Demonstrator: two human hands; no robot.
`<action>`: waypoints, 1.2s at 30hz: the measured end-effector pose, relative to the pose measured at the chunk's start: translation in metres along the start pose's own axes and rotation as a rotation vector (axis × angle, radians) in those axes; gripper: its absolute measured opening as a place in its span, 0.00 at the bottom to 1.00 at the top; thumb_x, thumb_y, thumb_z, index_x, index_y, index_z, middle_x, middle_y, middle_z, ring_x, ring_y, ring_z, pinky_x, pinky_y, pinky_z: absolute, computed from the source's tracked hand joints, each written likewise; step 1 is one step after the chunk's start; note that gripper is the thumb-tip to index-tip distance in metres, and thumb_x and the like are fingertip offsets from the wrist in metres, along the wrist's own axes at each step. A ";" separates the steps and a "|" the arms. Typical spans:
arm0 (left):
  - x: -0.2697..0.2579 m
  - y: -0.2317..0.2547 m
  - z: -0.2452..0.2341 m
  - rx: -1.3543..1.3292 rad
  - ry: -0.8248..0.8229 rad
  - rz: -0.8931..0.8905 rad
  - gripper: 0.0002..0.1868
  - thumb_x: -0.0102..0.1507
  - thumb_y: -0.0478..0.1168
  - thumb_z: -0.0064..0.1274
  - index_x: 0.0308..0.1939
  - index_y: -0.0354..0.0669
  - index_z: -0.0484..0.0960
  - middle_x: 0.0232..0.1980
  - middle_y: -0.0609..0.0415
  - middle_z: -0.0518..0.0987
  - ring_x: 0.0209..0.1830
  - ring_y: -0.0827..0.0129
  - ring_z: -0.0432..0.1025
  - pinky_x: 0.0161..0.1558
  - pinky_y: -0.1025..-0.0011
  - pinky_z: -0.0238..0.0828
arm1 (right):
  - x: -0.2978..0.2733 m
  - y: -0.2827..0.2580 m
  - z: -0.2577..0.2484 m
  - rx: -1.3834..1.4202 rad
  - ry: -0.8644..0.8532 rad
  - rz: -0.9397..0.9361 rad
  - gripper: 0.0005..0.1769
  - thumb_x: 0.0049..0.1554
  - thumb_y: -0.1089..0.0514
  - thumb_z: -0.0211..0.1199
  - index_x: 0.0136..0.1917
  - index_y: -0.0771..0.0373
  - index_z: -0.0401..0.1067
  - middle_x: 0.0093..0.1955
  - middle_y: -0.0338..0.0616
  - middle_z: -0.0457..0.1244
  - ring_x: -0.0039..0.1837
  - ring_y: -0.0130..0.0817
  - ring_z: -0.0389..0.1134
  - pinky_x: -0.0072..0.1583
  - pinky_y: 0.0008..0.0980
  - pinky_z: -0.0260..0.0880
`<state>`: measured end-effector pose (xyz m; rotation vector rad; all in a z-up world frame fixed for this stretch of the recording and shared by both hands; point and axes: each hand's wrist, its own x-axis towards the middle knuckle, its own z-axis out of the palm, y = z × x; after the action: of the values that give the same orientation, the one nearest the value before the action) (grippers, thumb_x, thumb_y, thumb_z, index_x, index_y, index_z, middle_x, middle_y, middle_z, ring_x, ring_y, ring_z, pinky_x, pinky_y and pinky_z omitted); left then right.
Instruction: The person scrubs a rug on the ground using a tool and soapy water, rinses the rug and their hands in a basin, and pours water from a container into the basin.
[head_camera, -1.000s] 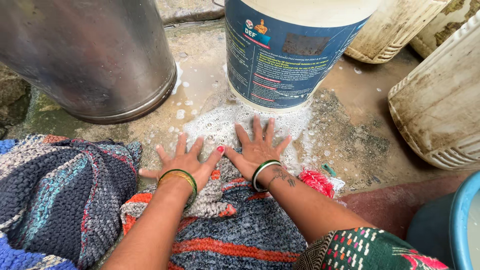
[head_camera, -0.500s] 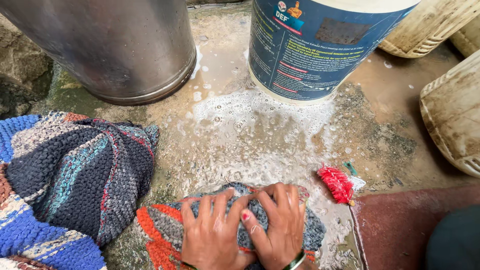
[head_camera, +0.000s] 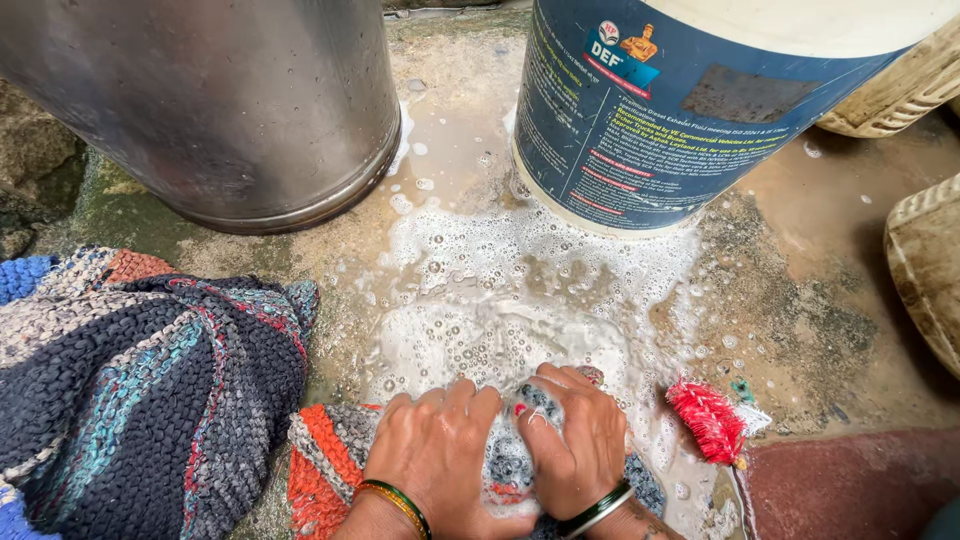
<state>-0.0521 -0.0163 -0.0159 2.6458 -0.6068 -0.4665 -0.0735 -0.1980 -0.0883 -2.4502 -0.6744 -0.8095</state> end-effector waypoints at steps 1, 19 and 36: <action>0.001 -0.001 0.000 0.000 -0.001 -0.001 0.43 0.40 0.68 0.69 0.47 0.43 0.75 0.45 0.44 0.76 0.43 0.48 0.76 0.45 0.48 0.69 | -0.001 0.001 0.002 -0.011 -0.022 0.032 0.13 0.48 0.61 0.67 0.48 0.62 0.74 0.59 0.55 0.66 0.59 0.57 0.68 0.54 0.51 0.67; -0.010 0.026 -0.033 0.031 0.067 -0.171 0.42 0.41 0.72 0.63 0.41 0.39 0.79 0.38 0.40 0.82 0.39 0.46 0.79 0.46 0.52 0.76 | 0.072 -0.016 -0.033 0.236 -0.374 0.814 0.21 0.48 0.45 0.55 0.37 0.64 0.78 0.37 0.63 0.67 0.46 0.63 0.68 0.50 0.56 0.65; -0.091 0.134 -0.203 0.338 0.896 0.162 0.38 0.38 0.67 0.69 0.38 0.45 0.78 0.36 0.50 0.79 0.32 0.51 0.77 0.30 0.51 0.70 | 0.199 -0.072 -0.197 0.216 0.345 0.051 0.20 0.54 0.48 0.60 0.44 0.71 0.73 0.47 0.56 0.66 0.51 0.56 0.66 0.54 0.46 0.64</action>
<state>-0.0952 -0.0256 0.2402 2.6824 -0.6085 0.9015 -0.0556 -0.1945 0.2003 -2.0591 -0.5358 -1.0478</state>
